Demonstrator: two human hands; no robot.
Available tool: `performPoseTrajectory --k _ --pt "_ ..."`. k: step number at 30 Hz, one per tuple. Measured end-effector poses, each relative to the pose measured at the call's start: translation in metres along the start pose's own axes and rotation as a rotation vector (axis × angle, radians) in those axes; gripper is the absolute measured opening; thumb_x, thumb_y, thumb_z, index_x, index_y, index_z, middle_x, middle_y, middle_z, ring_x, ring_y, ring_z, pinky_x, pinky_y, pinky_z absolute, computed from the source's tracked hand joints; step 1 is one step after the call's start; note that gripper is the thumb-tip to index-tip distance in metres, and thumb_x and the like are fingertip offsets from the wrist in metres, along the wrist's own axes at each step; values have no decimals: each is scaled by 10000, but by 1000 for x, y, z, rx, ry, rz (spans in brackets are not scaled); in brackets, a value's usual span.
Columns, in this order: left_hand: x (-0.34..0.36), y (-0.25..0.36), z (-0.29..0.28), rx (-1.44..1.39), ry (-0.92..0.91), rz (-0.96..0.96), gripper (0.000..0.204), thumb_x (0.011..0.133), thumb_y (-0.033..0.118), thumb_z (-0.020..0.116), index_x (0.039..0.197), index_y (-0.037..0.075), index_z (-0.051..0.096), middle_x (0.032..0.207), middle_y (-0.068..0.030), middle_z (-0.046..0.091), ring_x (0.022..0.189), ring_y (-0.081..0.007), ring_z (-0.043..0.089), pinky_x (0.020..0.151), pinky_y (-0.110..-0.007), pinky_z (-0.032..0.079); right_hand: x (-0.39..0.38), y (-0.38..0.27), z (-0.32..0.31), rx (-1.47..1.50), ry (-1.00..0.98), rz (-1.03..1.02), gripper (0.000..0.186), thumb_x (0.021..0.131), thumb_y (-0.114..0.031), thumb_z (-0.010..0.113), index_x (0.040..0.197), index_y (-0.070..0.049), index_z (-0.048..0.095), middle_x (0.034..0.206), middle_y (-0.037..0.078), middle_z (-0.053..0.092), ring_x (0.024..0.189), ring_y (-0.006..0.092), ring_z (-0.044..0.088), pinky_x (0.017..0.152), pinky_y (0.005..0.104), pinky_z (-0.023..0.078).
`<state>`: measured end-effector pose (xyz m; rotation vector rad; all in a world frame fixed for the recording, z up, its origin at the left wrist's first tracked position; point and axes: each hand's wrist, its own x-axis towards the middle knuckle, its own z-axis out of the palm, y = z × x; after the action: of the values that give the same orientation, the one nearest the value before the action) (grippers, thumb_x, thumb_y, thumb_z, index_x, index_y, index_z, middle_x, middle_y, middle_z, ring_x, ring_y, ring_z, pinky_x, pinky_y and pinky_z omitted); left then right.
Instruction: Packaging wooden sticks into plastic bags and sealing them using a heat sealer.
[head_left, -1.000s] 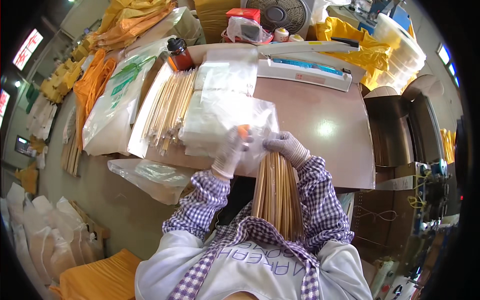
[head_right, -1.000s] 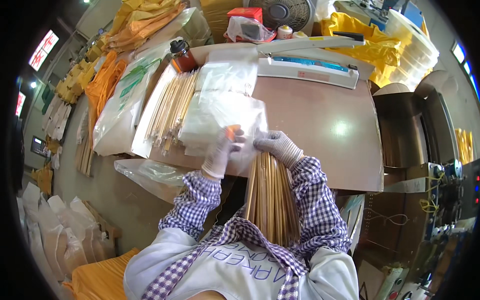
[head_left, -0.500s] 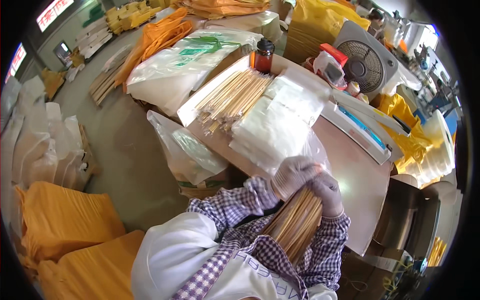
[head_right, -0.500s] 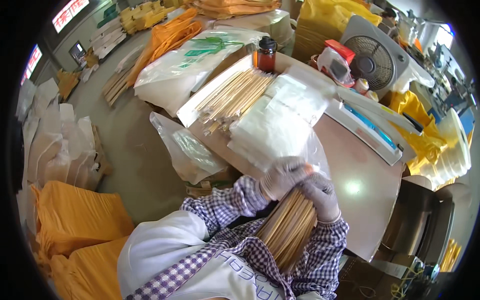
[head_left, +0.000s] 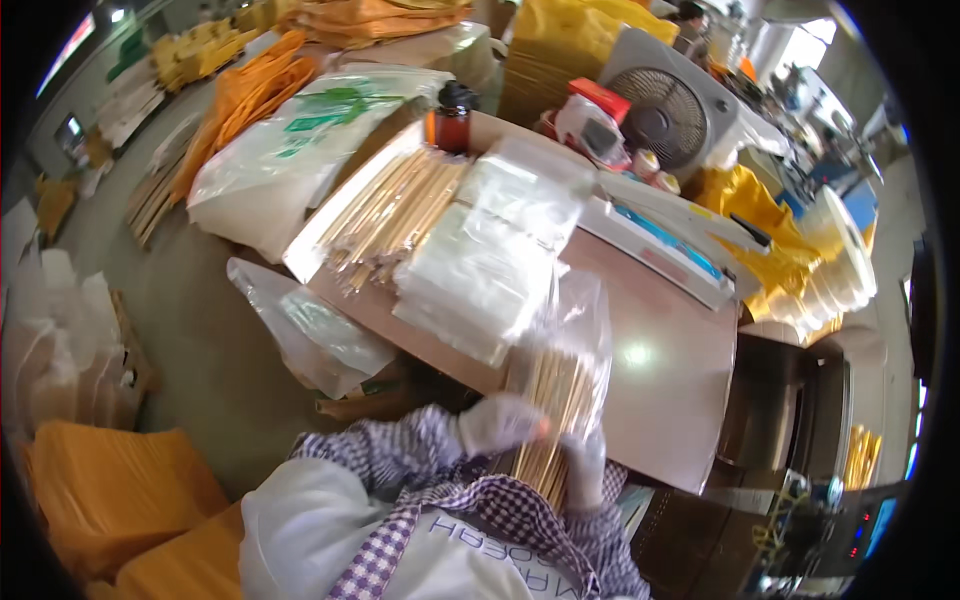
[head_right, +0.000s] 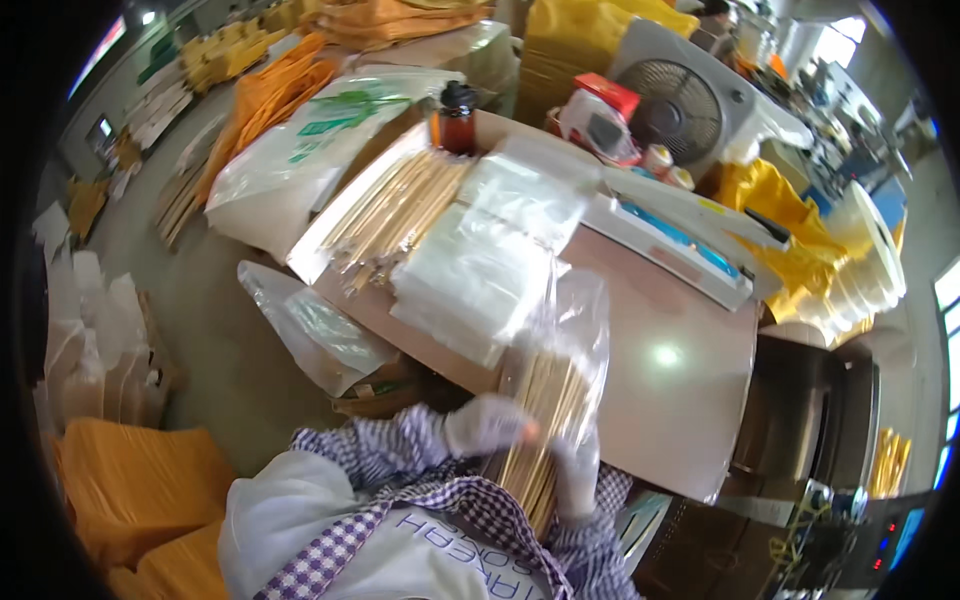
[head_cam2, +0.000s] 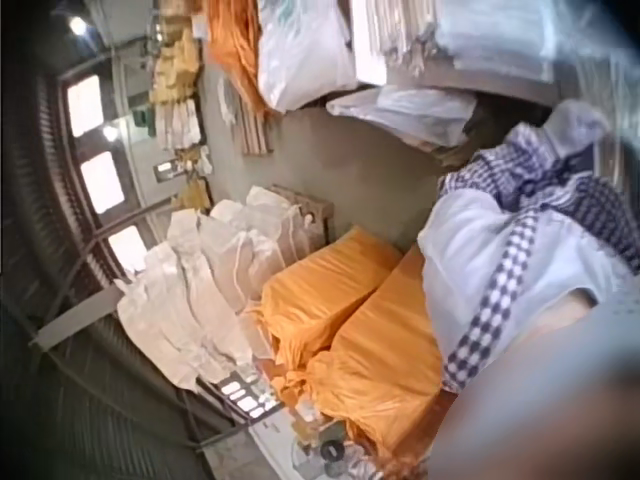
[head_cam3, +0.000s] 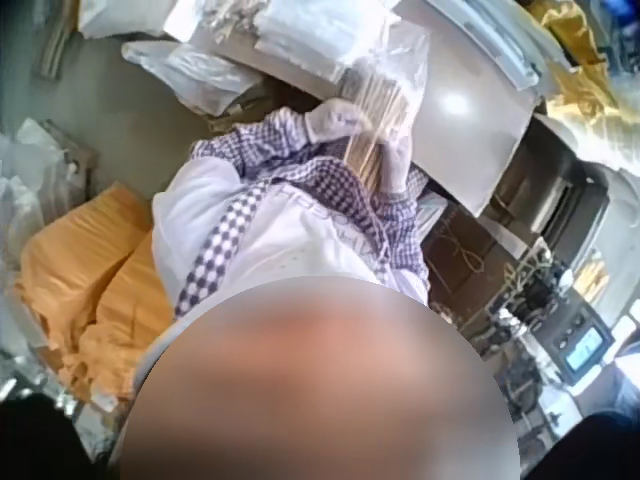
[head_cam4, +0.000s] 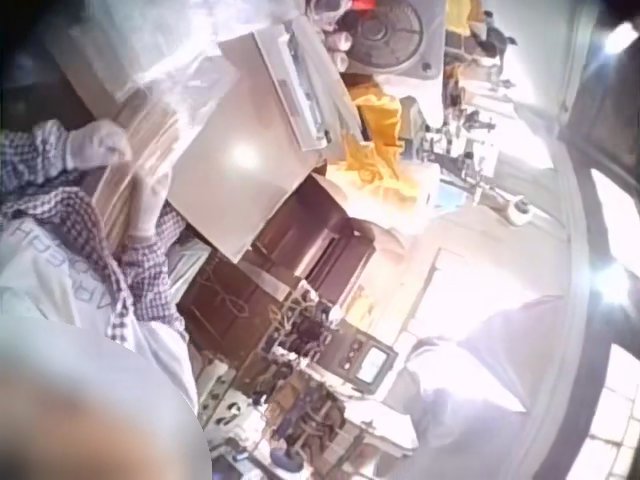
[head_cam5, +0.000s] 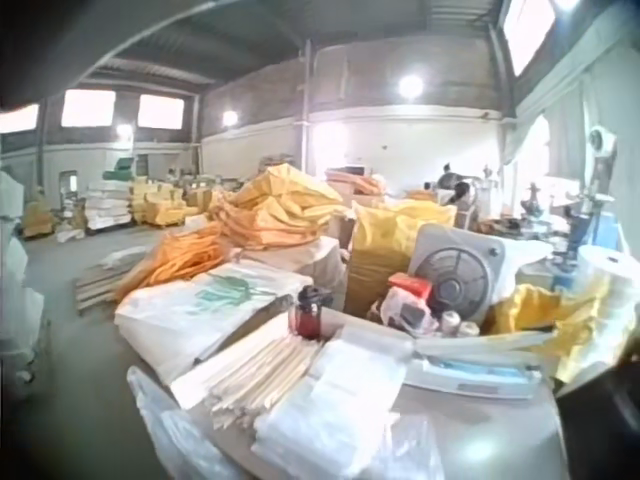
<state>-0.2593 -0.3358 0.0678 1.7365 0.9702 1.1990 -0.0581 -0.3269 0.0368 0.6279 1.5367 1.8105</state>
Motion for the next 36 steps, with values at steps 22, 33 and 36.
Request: performPoseTrajectory --k 22,33,36 --pt "326 -126 198 245 -804 -126 494 832 275 569 1237 17 455 694 -77 577 629 -177 577 580 -289 463 5 -145 478 -2765 1659 -1662 728 764 -437 590 1360 -131 305 1345 162 389 1246 291 366 1002 386 327" --pt "424 -134 271 647 -315 -488 743 786 435 625 1310 -11 344 846 -127 609 764 -180 603 673 -297 493 58 -179 465 -2673 818 -1092 471 877 -391 511 1213 -62 481 1069 92 565 1038 186 502 918 303 384" --pt "429 -114 239 -313 -502 -573 743 650 609 678 1132 59 548 1014 -121 615 922 -243 587 819 -326 461 74 -83 419 -2501 15 -782 421 843 -377 568 1079 -32 525 907 4 568 844 106 516 749 258 430"
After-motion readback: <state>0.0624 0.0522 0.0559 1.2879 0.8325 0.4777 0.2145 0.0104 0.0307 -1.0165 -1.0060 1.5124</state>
